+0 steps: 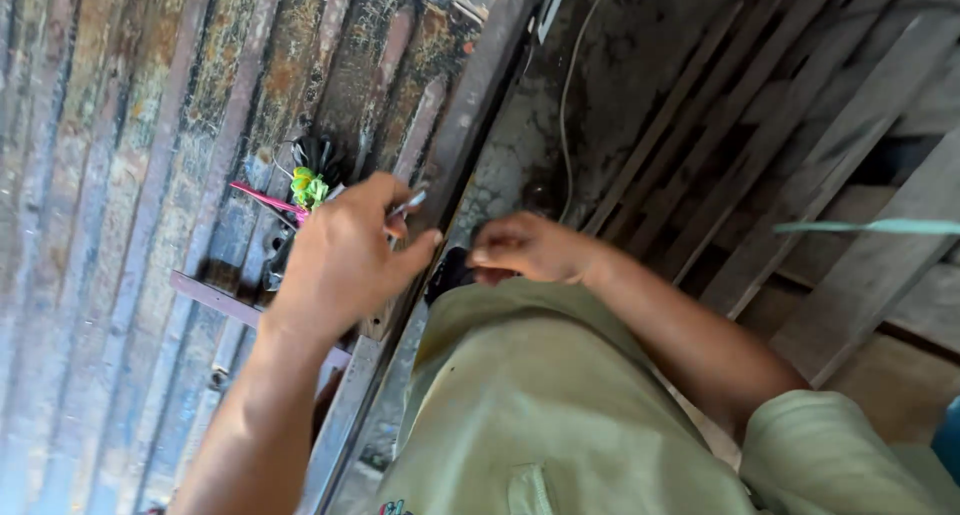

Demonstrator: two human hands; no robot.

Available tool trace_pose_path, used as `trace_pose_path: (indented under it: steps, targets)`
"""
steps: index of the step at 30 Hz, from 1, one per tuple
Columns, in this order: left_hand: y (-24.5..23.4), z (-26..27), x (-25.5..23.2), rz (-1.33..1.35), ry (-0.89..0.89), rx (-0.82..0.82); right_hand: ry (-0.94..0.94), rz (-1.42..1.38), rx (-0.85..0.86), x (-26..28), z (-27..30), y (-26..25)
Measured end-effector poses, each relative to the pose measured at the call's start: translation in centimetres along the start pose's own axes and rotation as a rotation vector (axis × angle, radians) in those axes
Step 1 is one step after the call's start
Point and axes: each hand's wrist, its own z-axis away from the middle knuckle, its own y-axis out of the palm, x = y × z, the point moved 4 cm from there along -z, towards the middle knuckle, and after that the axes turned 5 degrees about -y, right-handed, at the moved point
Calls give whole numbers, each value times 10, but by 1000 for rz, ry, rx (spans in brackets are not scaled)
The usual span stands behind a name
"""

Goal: The person is repairing the metal frame of a truck bed using tools like a wrench and a metal bar.

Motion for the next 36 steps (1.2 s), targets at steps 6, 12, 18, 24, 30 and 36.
trace_pose_path:
  steps: [6, 12, 18, 24, 30, 36]
  targets:
    - [-3, -3, 6, -238, -56, 194, 10, -569, -96, -32, -26, 59]
    - [2, 34, 31, -151, -21, 214, -124, -1022, -3, -55, -51, 101]
    - [14, 48, 70, 108, -294, 203, -474, -1101, 79, -70, -66, 105]
    - [29, 53, 97, 618, -477, 183, -607, -964, 97, -84, -81, 96]
    - [31, 57, 97, 651, -443, 159, -538, -1059, 202, -55, -74, 99]
    - [30, 59, 77, 585, -445, 113, -516, -849, 155, -81, -87, 84]
